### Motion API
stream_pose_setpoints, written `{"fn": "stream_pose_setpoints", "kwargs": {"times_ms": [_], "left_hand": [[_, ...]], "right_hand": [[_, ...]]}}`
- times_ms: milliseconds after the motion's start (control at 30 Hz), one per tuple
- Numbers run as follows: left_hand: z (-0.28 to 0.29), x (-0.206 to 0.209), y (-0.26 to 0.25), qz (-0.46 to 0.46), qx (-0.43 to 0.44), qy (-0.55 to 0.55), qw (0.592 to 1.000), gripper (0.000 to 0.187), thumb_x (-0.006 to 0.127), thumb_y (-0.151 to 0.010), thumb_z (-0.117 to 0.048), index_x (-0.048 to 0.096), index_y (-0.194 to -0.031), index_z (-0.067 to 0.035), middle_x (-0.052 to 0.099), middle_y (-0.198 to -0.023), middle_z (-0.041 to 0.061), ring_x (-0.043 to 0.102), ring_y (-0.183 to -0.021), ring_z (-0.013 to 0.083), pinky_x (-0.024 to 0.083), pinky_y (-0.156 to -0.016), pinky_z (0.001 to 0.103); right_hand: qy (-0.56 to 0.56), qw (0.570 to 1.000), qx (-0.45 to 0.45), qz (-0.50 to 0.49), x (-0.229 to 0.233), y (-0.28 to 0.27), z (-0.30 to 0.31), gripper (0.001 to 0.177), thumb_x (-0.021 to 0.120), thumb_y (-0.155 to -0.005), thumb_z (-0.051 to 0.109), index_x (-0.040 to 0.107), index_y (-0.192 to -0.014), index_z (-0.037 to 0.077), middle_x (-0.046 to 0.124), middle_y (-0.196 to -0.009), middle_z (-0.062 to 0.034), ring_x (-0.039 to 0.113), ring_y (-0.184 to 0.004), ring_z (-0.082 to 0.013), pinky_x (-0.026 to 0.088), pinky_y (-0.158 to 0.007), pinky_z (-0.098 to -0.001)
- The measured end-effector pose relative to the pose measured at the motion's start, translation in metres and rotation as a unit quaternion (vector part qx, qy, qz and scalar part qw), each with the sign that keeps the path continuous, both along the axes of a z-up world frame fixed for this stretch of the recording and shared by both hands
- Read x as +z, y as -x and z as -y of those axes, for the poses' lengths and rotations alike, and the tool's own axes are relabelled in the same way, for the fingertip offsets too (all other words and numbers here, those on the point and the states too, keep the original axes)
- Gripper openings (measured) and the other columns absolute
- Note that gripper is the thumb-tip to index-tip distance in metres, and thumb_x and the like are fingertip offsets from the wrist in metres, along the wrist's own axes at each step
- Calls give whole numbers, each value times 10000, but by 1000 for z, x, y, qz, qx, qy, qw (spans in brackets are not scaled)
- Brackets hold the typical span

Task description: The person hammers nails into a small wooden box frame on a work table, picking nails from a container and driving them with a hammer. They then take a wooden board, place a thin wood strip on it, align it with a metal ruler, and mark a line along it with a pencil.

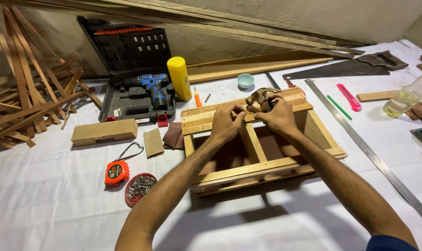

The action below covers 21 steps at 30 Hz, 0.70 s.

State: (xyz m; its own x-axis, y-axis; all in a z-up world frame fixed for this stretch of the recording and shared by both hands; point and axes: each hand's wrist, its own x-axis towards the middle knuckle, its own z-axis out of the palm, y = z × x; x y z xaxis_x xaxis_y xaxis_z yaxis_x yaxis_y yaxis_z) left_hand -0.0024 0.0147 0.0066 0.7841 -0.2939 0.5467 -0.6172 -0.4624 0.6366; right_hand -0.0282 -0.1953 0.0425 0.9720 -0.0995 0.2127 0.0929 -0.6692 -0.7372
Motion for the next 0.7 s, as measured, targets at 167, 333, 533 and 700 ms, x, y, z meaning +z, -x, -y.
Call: {"fn": "stream_pose_setpoints", "kwargs": {"times_ms": [167,333,533,700], "left_hand": [[-1,-6,-1,5,14,-7,1000,160,718,-928,-270,741,-930,-112,725,-964,54,621,-986,206,492,-940,433],[3,-8,-1,11,27,-11,1000,146,767,-883,-278,804,-943,-150,682,-924,32,588,-987,202,474,-925,431],[4,-3,3,-21,36,-46,998,143,783,-879,-303,820,-964,-195,628,-851,-1,537,-890,172,456,-827,376],[4,-8,0,-4,40,-61,997,126,768,-910,-300,824,-953,-196,629,-822,-16,538,-867,158,436,-815,358]], "right_hand": [[2,998,22,65,-14,-5,3,490,882,-773,229,669,-1129,-33,737,-885,-98,714,-697,-128,615,-612,-261],[34,999,-3,12,-22,-2,3,369,826,-876,279,699,-1051,-19,719,-781,-100,664,-547,-122,577,-458,-258],[31,999,-11,5,-23,-3,4,365,806,-882,281,706,-1071,-15,721,-800,-92,665,-549,-100,571,-461,-222],[-73,995,-13,-71,14,16,-3,575,770,-839,159,542,-1321,-57,715,-957,-196,679,-645,-173,567,-486,-260]]}}
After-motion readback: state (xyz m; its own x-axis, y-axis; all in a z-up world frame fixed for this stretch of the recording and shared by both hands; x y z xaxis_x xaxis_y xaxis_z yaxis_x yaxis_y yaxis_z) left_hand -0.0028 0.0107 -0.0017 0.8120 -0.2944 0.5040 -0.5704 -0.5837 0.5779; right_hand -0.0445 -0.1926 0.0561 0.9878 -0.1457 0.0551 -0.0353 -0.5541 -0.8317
